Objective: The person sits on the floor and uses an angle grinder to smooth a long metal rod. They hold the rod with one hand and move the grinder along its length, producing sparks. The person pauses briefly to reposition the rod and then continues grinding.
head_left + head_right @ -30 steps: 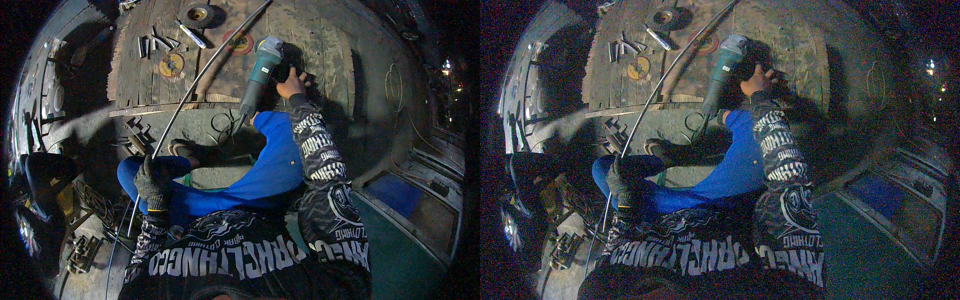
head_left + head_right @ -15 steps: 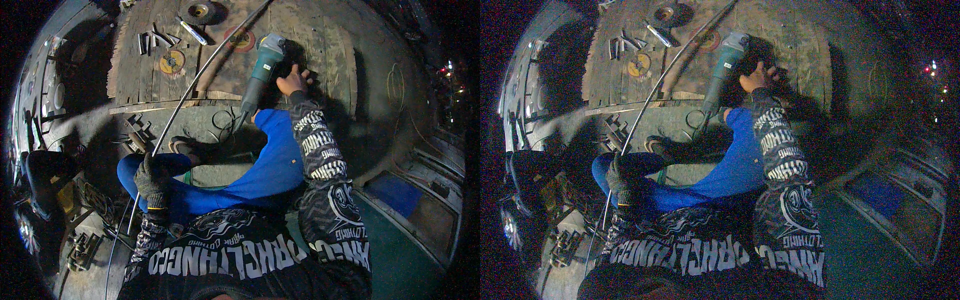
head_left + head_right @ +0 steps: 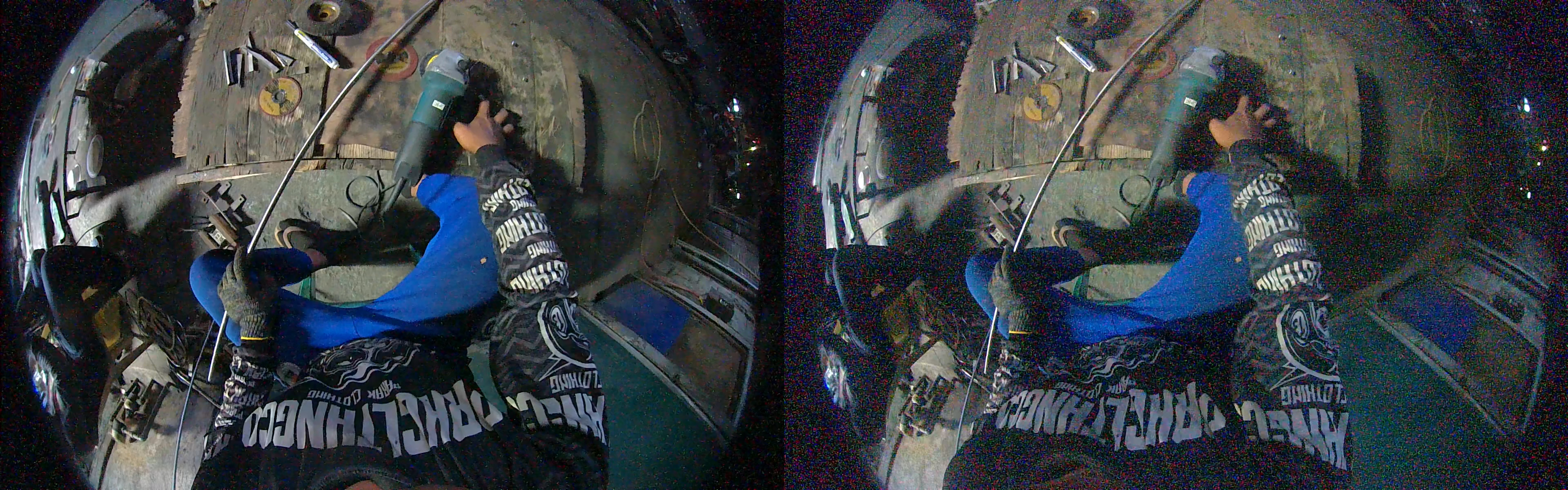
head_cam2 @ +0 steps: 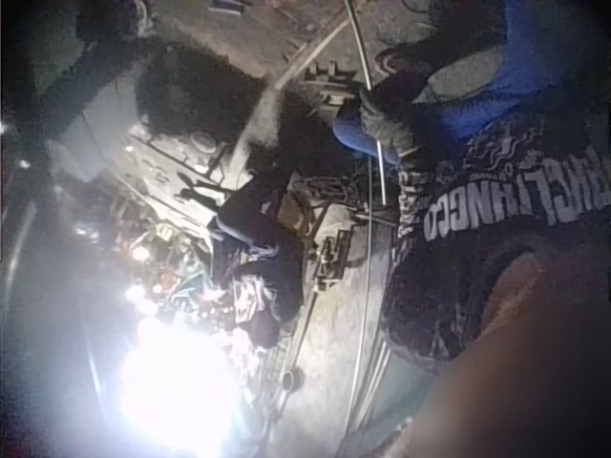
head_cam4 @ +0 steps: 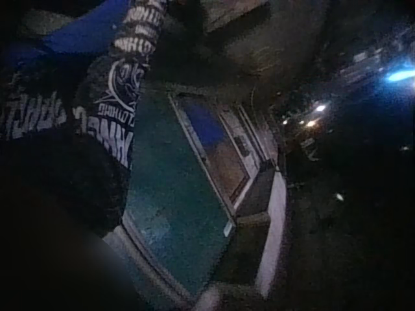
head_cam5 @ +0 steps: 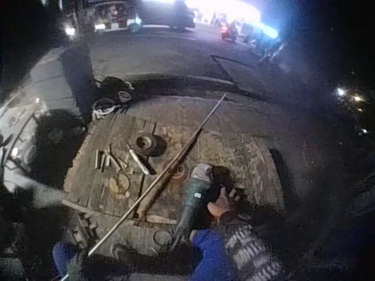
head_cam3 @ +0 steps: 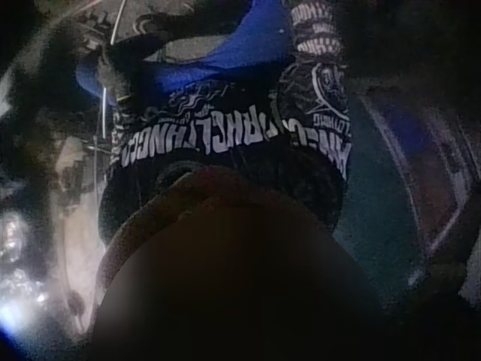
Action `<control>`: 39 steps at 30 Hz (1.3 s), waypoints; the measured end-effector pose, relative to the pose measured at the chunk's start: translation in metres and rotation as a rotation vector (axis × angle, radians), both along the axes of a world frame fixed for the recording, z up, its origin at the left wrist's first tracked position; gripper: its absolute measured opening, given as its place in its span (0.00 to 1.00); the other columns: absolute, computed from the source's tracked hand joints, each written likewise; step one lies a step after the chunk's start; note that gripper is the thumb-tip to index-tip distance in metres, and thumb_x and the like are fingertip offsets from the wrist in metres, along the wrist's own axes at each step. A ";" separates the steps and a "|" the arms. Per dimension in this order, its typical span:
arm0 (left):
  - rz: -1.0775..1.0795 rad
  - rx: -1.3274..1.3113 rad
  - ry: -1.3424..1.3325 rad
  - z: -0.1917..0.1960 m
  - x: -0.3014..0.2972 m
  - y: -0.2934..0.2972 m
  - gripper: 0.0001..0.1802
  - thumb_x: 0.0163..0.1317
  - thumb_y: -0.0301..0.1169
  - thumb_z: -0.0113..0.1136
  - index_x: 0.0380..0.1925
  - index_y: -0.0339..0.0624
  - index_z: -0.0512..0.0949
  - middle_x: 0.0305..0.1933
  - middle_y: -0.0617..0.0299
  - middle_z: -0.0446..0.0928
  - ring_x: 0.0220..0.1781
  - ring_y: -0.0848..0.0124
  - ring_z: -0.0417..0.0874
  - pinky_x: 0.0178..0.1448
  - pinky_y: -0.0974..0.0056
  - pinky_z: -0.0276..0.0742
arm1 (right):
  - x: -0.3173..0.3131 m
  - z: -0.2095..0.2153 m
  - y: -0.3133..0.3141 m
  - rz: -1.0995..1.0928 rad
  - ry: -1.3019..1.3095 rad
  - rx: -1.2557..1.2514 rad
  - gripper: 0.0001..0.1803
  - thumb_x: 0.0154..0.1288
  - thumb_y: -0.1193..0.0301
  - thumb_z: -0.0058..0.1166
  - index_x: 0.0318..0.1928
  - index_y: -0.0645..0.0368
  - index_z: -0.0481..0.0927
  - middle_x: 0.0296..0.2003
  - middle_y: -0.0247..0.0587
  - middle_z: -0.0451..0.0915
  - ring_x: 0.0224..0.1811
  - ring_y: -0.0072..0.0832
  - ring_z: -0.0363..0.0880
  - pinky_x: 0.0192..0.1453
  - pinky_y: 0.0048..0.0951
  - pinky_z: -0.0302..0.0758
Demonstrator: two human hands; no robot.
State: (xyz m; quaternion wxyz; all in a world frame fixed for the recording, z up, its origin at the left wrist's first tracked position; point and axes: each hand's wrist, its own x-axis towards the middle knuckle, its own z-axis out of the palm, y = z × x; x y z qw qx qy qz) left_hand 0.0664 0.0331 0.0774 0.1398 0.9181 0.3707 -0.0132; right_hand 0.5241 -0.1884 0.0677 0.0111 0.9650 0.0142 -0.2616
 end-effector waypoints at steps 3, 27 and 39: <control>-0.002 0.015 0.016 -0.001 0.002 0.001 0.35 0.54 0.39 0.65 0.65 0.45 0.72 0.45 0.51 0.81 0.48 0.49 0.81 0.52 0.45 0.74 | 0.004 -0.005 -0.004 0.008 -0.019 0.018 0.59 0.55 0.45 0.57 0.80 0.58 0.45 0.77 0.70 0.43 0.81 0.66 0.30 0.80 0.67 0.30; 0.006 -0.069 0.106 0.000 0.014 -0.015 0.20 0.63 0.35 0.55 0.57 0.54 0.75 0.39 0.62 0.83 0.38 0.60 0.86 0.34 0.54 0.79 | 0.043 -0.052 -0.021 0.278 -0.166 0.414 0.43 0.64 0.57 0.59 0.75 0.56 0.57 0.74 0.49 0.61 0.77 0.48 0.54 0.79 0.54 0.47; 0.044 -0.177 -0.087 -0.014 0.049 -0.035 0.26 0.55 0.38 0.62 0.56 0.47 0.74 0.47 0.53 0.80 0.51 0.56 0.82 0.52 0.50 0.74 | 0.088 -0.059 -0.079 -0.236 -0.351 0.690 0.35 0.49 0.62 0.65 0.58 0.67 0.74 0.53 0.67 0.78 0.55 0.53 0.78 0.62 0.46 0.72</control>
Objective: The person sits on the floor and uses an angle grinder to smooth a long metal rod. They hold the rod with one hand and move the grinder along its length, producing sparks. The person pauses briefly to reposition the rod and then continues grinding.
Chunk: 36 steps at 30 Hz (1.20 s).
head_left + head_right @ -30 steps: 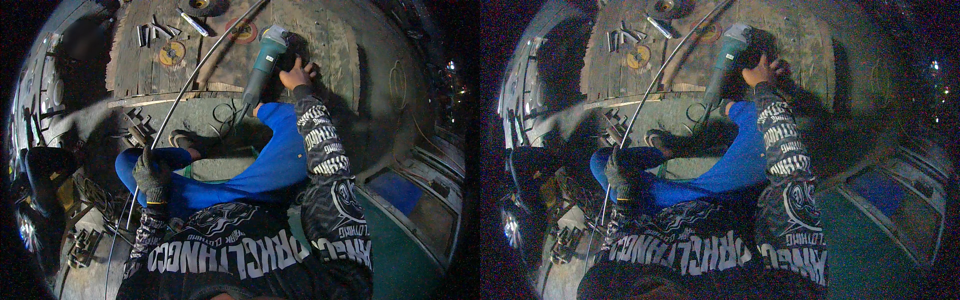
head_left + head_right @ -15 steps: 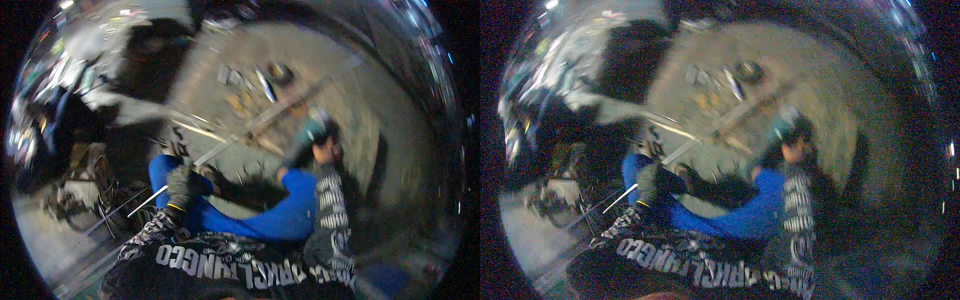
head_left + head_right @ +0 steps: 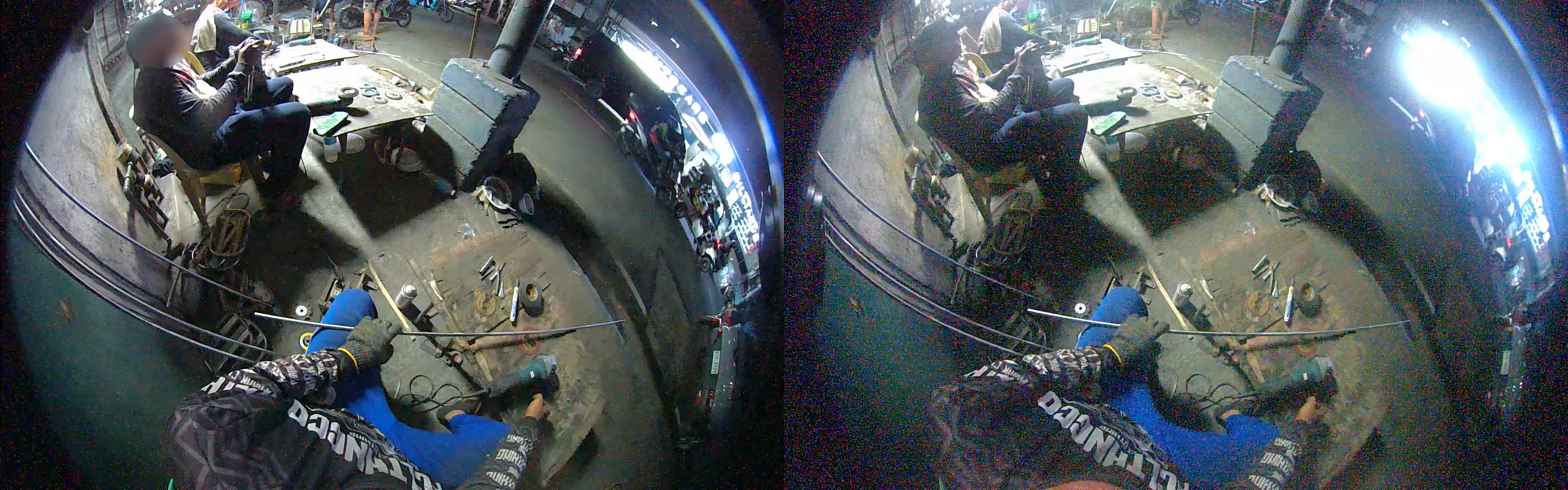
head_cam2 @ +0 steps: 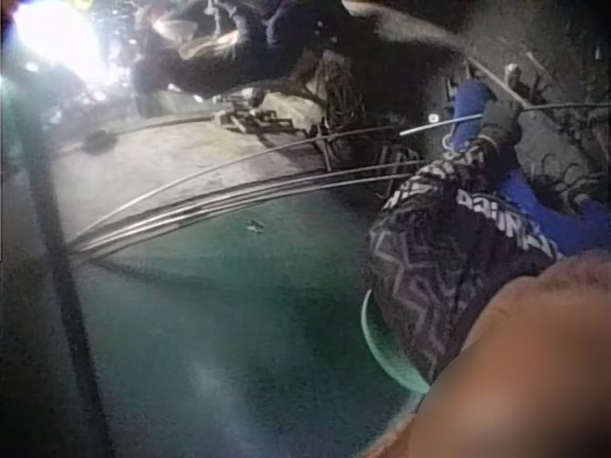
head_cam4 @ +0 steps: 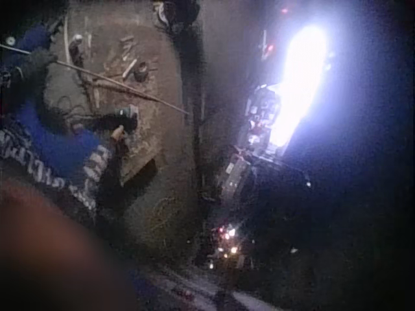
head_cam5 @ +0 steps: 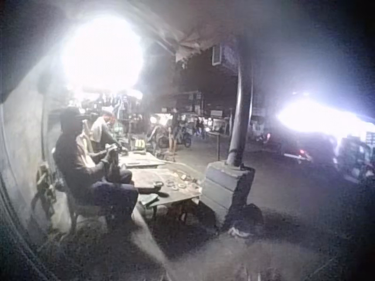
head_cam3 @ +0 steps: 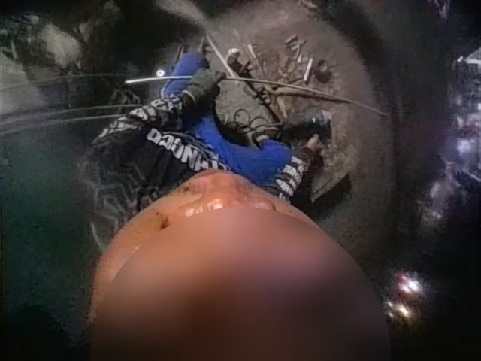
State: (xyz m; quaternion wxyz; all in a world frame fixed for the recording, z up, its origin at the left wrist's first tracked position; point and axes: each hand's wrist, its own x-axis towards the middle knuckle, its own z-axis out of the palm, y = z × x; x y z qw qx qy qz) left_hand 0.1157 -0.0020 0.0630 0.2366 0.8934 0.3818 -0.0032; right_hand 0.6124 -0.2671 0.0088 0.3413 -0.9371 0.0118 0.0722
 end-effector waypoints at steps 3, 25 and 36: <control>-0.011 -0.022 0.043 0.000 0.001 0.000 0.26 0.55 0.39 0.63 0.55 0.46 0.74 0.45 0.53 0.80 0.49 0.55 0.83 0.50 0.50 0.74 | 0.000 -0.002 -0.016 -0.089 -0.201 0.043 0.22 0.50 0.65 0.65 0.44 0.66 0.82 0.45 0.60 0.83 0.50 0.52 0.80 0.60 0.47 0.72; -0.004 0.036 -0.061 0.001 0.008 0.004 0.33 0.53 0.41 0.66 0.61 0.47 0.75 0.47 0.50 0.81 0.47 0.51 0.83 0.50 0.48 0.76 | 0.004 0.003 -0.062 0.323 -0.365 0.177 0.24 0.53 0.74 0.62 0.52 0.67 0.76 0.46 0.50 0.78 0.38 0.37 0.78 0.41 0.39 0.75; 0.064 -0.061 0.002 0.020 0.011 -0.005 0.28 0.56 0.39 0.63 0.57 0.45 0.75 0.50 0.51 0.81 0.50 0.52 0.83 0.52 0.49 0.75 | -0.098 0.124 -0.123 0.508 -0.187 -0.265 0.31 0.53 0.76 0.59 0.59 0.68 0.70 0.53 0.57 0.76 0.48 0.44 0.79 0.51 0.41 0.76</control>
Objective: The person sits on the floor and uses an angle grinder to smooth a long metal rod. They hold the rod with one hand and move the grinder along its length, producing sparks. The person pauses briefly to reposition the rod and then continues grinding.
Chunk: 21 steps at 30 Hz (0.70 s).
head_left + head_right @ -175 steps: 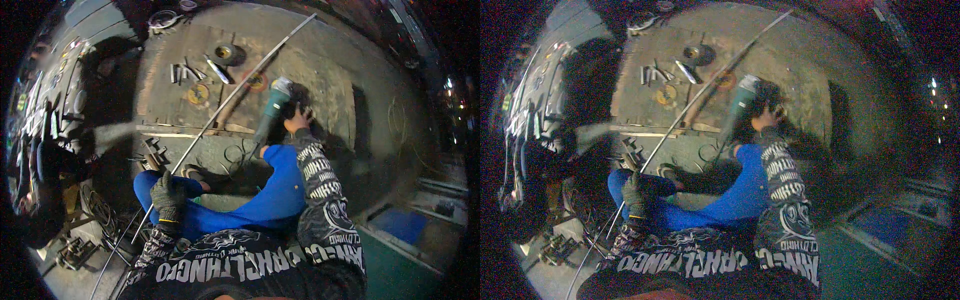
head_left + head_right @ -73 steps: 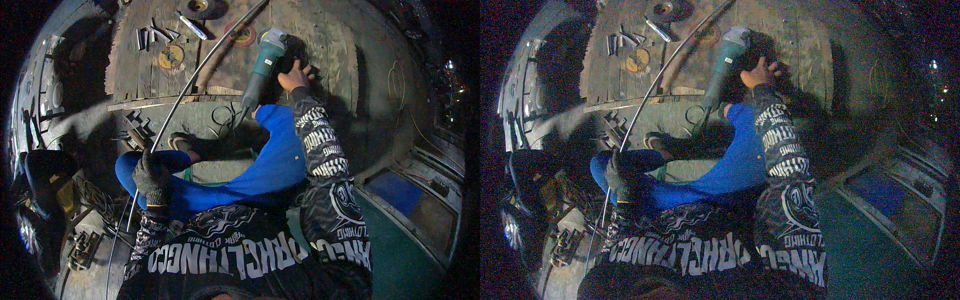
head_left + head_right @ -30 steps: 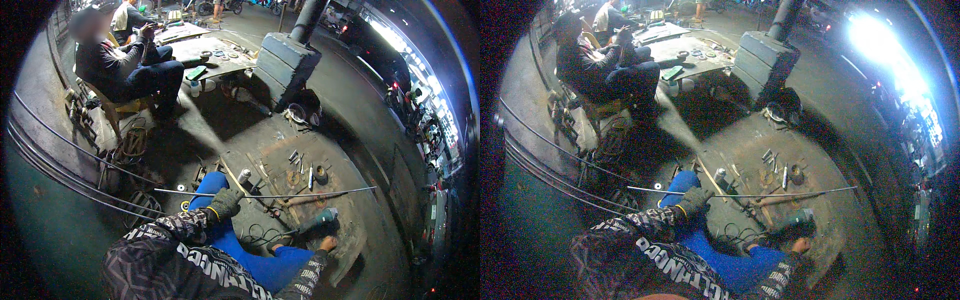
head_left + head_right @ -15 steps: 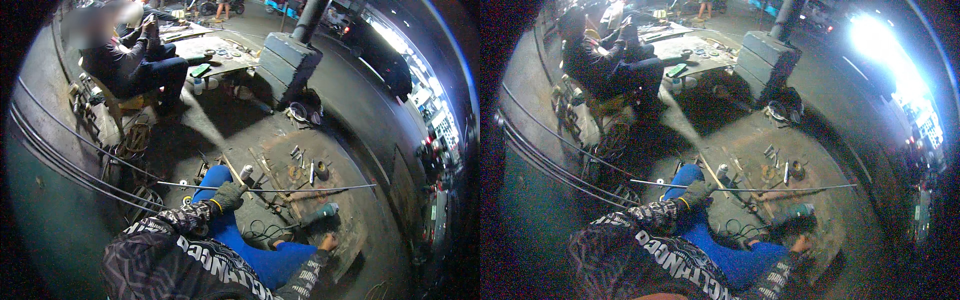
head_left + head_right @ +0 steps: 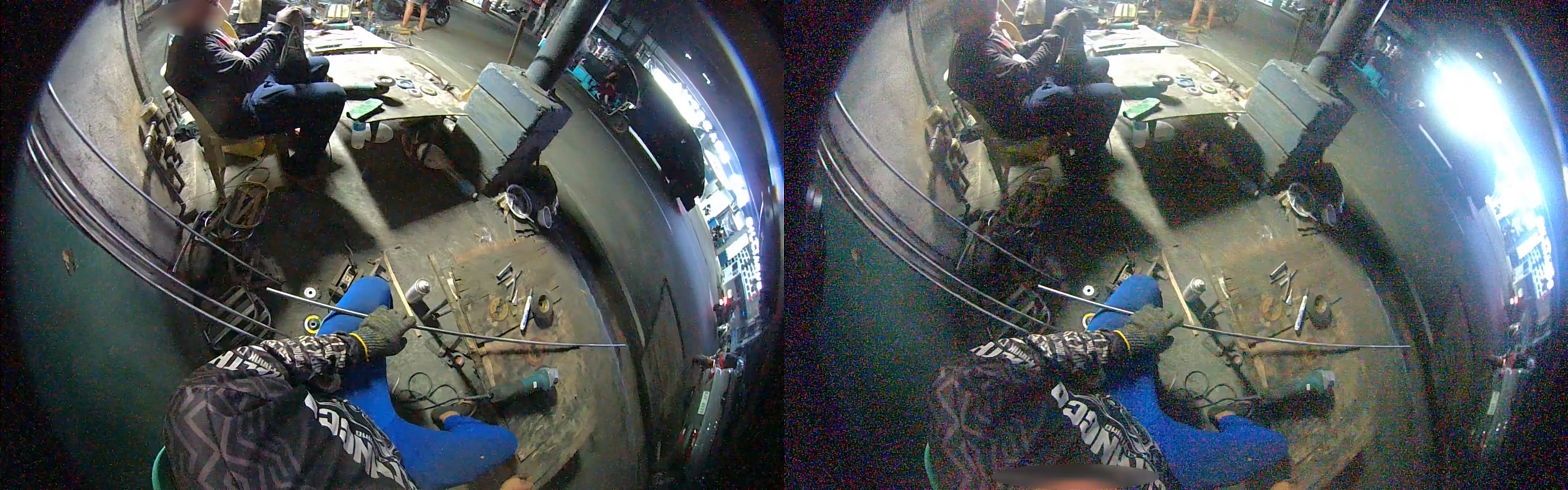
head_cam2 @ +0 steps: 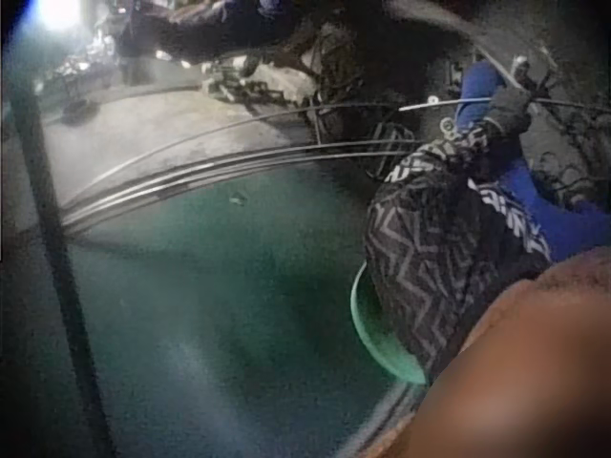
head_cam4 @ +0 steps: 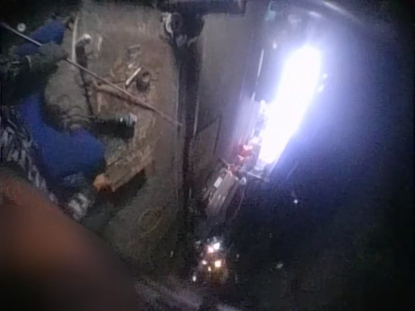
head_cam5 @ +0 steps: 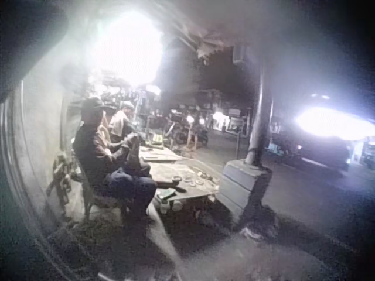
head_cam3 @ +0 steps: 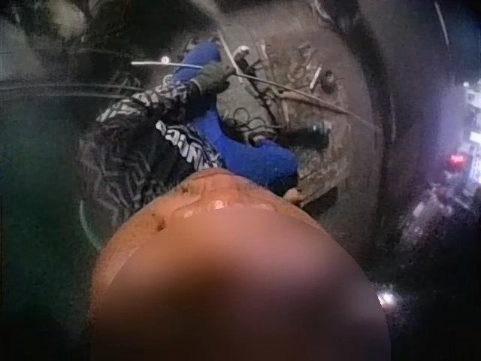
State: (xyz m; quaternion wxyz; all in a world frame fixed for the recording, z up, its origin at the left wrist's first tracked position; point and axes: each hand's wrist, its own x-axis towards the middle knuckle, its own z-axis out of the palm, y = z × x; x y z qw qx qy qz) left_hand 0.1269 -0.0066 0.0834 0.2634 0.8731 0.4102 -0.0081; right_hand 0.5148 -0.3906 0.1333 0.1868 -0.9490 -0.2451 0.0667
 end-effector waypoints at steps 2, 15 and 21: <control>-0.031 -0.028 0.005 0.003 -0.002 0.001 0.27 0.56 0.40 0.63 0.55 0.44 0.76 0.50 0.53 0.80 0.51 0.54 0.83 0.52 0.49 0.75 | -0.013 0.007 -0.001 0.015 0.023 -0.069 0.32 0.53 0.77 0.59 0.61 0.68 0.69 0.54 0.58 0.76 0.49 0.45 0.79 0.53 0.42 0.76; -0.046 0.024 -0.050 -0.004 -0.007 0.000 0.27 0.56 0.42 0.65 0.55 0.45 0.75 0.48 0.54 0.80 0.52 0.55 0.83 0.51 0.49 0.74 | -0.039 0.008 0.026 -0.014 0.024 0.083 0.36 0.49 0.80 0.55 0.63 0.72 0.67 0.57 0.63 0.76 0.57 0.52 0.78 0.64 0.42 0.73; -0.020 -0.005 0.036 -0.004 -0.006 0.011 0.25 0.55 0.41 0.66 0.52 0.46 0.75 0.44 0.53 0.81 0.48 0.53 0.84 0.50 0.48 0.74 | -0.033 0.004 0.040 -0.036 0.245 0.271 0.25 0.46 0.83 0.47 0.49 0.76 0.76 0.39 0.58 0.81 0.46 0.48 0.83 0.55 0.39 0.77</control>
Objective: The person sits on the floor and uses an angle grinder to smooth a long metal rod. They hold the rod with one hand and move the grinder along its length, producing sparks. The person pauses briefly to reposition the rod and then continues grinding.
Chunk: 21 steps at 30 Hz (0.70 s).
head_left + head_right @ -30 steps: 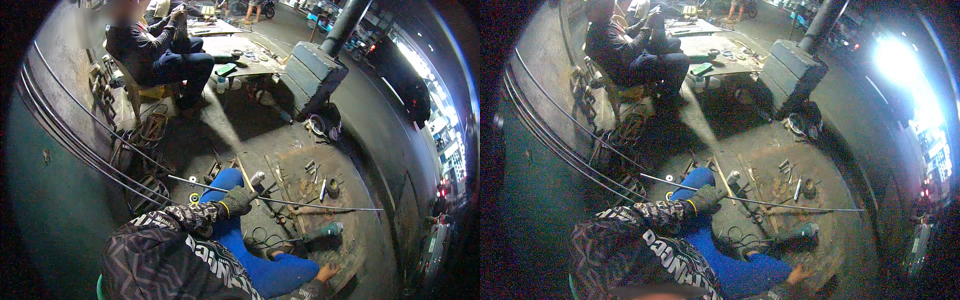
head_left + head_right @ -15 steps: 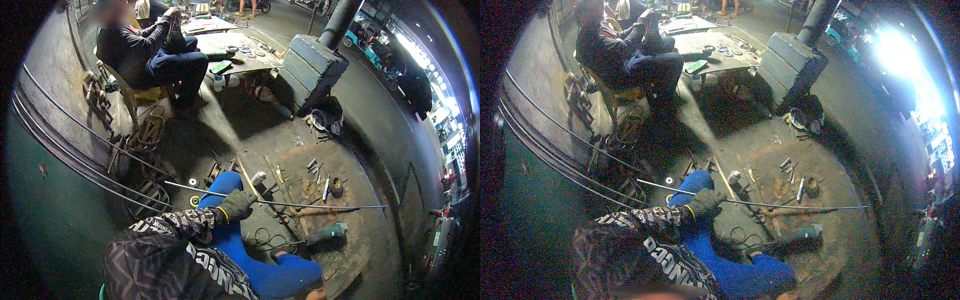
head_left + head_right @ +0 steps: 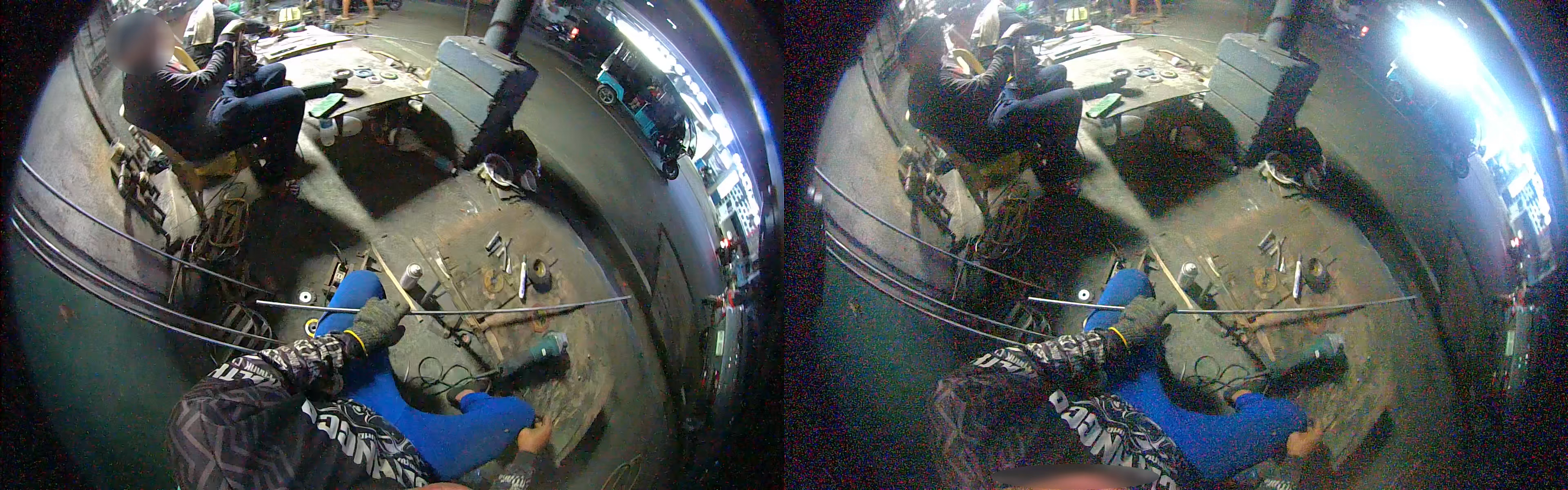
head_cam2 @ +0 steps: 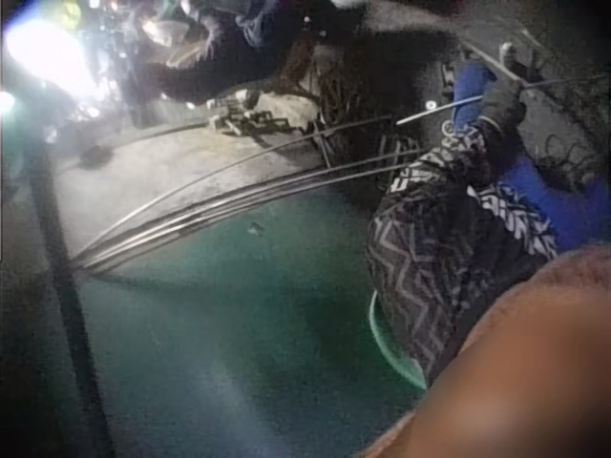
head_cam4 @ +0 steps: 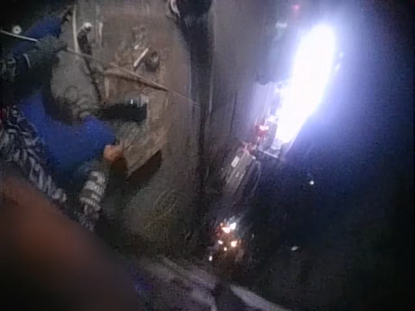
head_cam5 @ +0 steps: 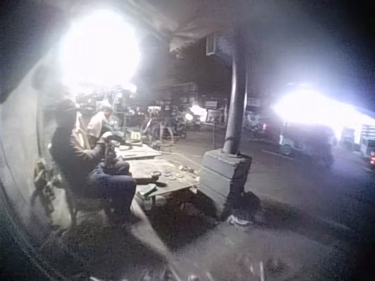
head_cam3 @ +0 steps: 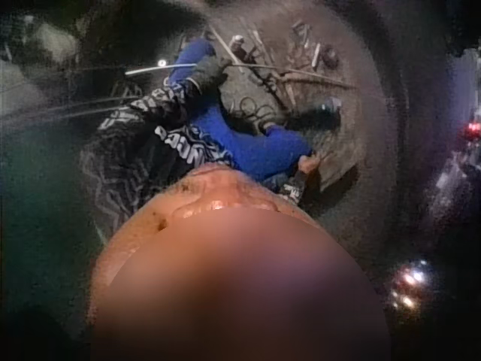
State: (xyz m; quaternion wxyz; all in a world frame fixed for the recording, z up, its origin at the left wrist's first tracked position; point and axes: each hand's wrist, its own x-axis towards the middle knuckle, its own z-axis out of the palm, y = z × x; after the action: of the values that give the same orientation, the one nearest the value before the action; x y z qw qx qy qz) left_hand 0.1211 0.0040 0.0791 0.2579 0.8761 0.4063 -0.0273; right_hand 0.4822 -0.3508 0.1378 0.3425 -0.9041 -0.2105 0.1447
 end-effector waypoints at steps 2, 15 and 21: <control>-0.005 0.048 -0.085 -0.001 -0.001 0.002 0.25 0.55 0.41 0.66 0.52 0.45 0.75 0.43 0.52 0.82 0.46 0.52 0.84 0.51 0.47 0.74 | 0.008 -0.017 -0.003 -0.035 -0.179 -0.069 0.20 0.46 0.83 0.47 0.44 0.75 0.77 0.36 0.57 0.81 0.43 0.47 0.83 0.51 0.39 0.78; -0.080 0.100 -0.093 -0.002 -0.007 0.012 0.30 0.55 0.41 0.65 0.59 0.44 0.74 0.48 0.46 0.81 0.47 0.49 0.82 0.50 0.47 0.75 | 0.042 -0.049 0.053 0.044 -0.228 -0.314 0.17 0.56 0.82 0.55 0.48 0.68 0.81 0.41 0.53 0.85 0.42 0.47 0.84 0.51 0.45 0.78; -0.029 0.051 -0.091 -0.008 -0.011 0.000 0.27 0.56 0.42 0.66 0.55 0.45 0.75 0.44 0.47 0.82 0.45 0.48 0.83 0.49 0.46 0.76 | -0.048 -0.005 0.001 0.206 -0.384 -0.159 0.25 0.55 0.83 0.55 0.57 0.68 0.79 0.49 0.59 0.84 0.53 0.55 0.82 0.62 0.47 0.75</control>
State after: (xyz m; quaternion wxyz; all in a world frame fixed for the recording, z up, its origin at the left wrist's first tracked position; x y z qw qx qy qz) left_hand 0.1098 0.0041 0.0707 0.2535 0.8885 0.3820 0.0193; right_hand 0.4345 -0.3501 0.1324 0.2071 -0.9130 -0.3510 0.0204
